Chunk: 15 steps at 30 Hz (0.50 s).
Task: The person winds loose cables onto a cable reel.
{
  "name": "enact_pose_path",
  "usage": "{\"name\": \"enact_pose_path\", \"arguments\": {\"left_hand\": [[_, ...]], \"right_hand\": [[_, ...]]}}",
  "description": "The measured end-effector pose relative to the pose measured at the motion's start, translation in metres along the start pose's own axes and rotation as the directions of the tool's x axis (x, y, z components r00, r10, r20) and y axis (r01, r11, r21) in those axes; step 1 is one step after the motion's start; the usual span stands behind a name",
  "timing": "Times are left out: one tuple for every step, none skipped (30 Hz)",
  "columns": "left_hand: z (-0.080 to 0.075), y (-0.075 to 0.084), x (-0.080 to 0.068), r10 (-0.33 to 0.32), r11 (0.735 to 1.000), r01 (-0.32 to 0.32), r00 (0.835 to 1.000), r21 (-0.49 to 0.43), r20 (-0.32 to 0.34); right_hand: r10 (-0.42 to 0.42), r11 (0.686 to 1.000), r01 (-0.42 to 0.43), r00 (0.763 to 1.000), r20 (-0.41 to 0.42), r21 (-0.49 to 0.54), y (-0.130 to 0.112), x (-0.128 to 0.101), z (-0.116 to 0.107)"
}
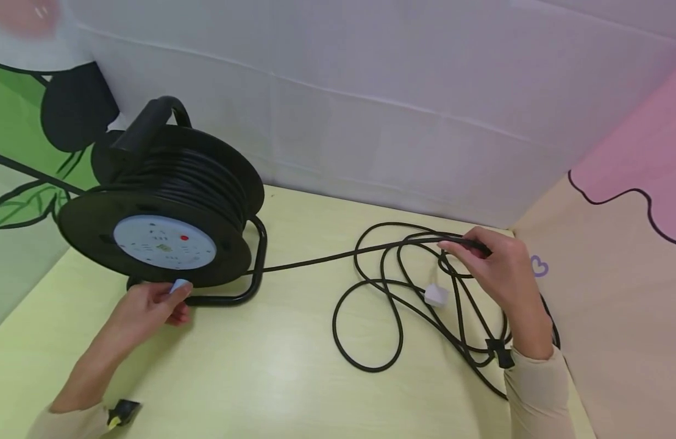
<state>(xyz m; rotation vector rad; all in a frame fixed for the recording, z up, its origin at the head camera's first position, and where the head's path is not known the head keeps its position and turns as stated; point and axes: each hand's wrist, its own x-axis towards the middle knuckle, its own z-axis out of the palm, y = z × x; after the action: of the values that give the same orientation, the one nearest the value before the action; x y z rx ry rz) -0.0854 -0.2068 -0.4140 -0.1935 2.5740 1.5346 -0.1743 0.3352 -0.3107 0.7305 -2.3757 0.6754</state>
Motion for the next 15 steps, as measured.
{"name": "enact_pose_path", "arguments": {"left_hand": [[-0.003,-0.001,0.000,-0.005,1.000,0.005,1.000,-0.011,0.001],[-0.006,-0.002,-0.001,-0.010,1.000,0.010,1.000,-0.011,-0.002],[-0.009,-0.003,-0.002,-0.015,1.000,0.015,1.000,-0.004,-0.004],[-0.013,-0.004,-0.003,-0.022,1.000,0.022,1.000,0.001,-0.009],[-0.016,-0.006,-0.003,-0.027,1.000,0.027,1.000,-0.001,-0.011],[-0.020,-0.007,-0.003,-0.034,0.999,0.034,0.999,-0.001,-0.018],[-0.023,-0.008,-0.004,-0.039,0.999,0.039,0.999,-0.008,-0.025],[-0.026,-0.010,-0.004,-0.045,0.999,0.044,0.999,-0.014,-0.031],[-0.029,-0.011,-0.003,-0.048,0.999,0.048,0.998,-0.023,-0.036],[-0.032,-0.012,-0.003,-0.052,0.998,0.051,0.998,-0.029,-0.042],[-0.035,-0.013,-0.003,-0.055,0.998,0.053,0.997,-0.038,-0.050],[-0.038,-0.013,-0.003,-0.056,0.998,0.053,0.997,-0.045,-0.060],[-0.041,-0.014,-0.004,-0.057,0.997,0.053,0.996,-0.055,-0.070],[-0.044,-0.014,-0.005,-0.061,0.996,0.056,0.995,-0.062,-0.077],[-0.047,-0.014,-0.006,-0.068,0.995,0.062,0.994,-0.073,-0.087]], "right_hand": [[0.009,1.000,-0.009,1.000,0.004,0.000,0.000,0.000,0.000],[0.017,1.000,-0.017,1.000,0.009,0.000,0.000,0.000,0.001],[0.029,1.000,-0.029,0.999,0.016,-0.004,0.000,-0.001,0.001],[0.042,0.999,-0.042,0.999,0.022,-0.011,0.000,-0.001,0.002],[0.057,0.998,-0.056,0.998,0.031,-0.015,0.000,-0.002,0.003],[0.073,0.997,-0.073,0.997,0.040,-0.017,0.000,-0.002,0.004],[0.086,0.996,-0.085,0.995,0.050,-0.022,0.000,-0.003,0.005],[0.097,0.995,-0.096,0.993,0.062,-0.027,0.000,-0.004,0.006],[0.109,0.994,-0.107,0.991,0.074,-0.030,-0.001,-0.004,0.007],[0.119,0.993,-0.117,0.989,0.086,-0.026,-0.001,-0.005,0.008],[0.127,0.992,-0.125,0.987,0.100,-0.019,-0.001,-0.005,0.009],[0.133,0.991,-0.132,0.985,0.113,-0.016,-0.001,-0.005,0.010],[0.135,0.991,-0.134,0.983,0.127,-0.016,-0.002,-0.005,0.012],[0.136,0.991,-0.136,0.980,0.143,-0.013,-0.002,-0.004,0.013],[0.135,0.991,-0.135,0.978,0.157,-0.009,-0.002,-0.004,0.015]]}}
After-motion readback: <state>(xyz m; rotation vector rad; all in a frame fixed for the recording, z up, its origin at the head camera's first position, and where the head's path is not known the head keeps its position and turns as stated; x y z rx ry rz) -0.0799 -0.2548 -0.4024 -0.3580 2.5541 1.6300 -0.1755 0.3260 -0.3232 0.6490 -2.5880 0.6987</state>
